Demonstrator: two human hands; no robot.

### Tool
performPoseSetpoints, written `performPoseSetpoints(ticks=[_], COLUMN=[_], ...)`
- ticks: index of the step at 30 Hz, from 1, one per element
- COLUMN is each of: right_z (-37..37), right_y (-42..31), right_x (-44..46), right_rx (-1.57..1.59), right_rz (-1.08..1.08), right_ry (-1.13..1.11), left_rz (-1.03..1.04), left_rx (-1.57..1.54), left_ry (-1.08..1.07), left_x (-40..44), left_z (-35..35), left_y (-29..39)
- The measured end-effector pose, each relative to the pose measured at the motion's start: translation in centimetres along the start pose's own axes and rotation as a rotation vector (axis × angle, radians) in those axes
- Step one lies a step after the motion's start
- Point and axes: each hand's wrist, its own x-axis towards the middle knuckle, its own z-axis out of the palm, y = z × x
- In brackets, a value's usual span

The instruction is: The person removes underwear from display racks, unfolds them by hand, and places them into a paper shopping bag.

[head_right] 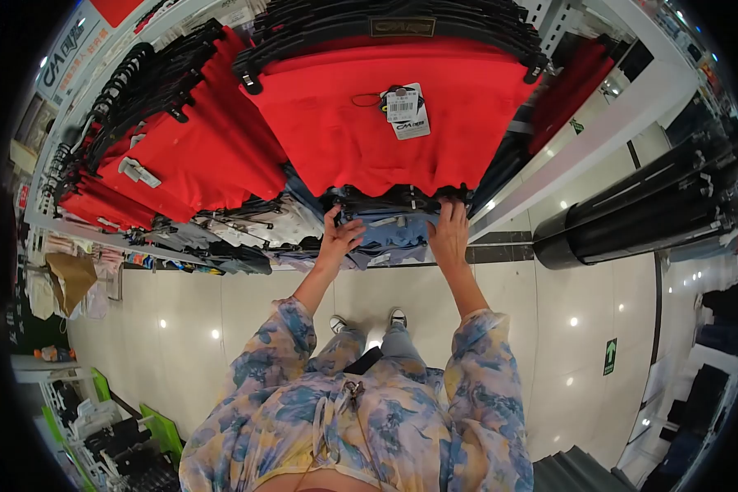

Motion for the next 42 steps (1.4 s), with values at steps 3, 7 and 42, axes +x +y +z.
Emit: performPoseSetpoints(ticks=[3,7,42], right_z=[1.2,1.0,0.3], right_y=[1.4,1.9,-13.3], right_x=[-0.2,0.1,-8.0], right_rx=[-0.015,-0.012,0.701], right_rz=[-0.042,-0.114,-0.074], right_ry=[-0.002,-0.006,-0.605], left_rz=[-0.047,-0.090,0.447], left_rx=[-0.014,0.014,0.649], left_ry=[0.027,0.034,-0.238], left_x=[-0.4,-1.0,-9.9], left_z=[0.1,0.2,0.5], left_y=[0.3,1.4,-4.1])
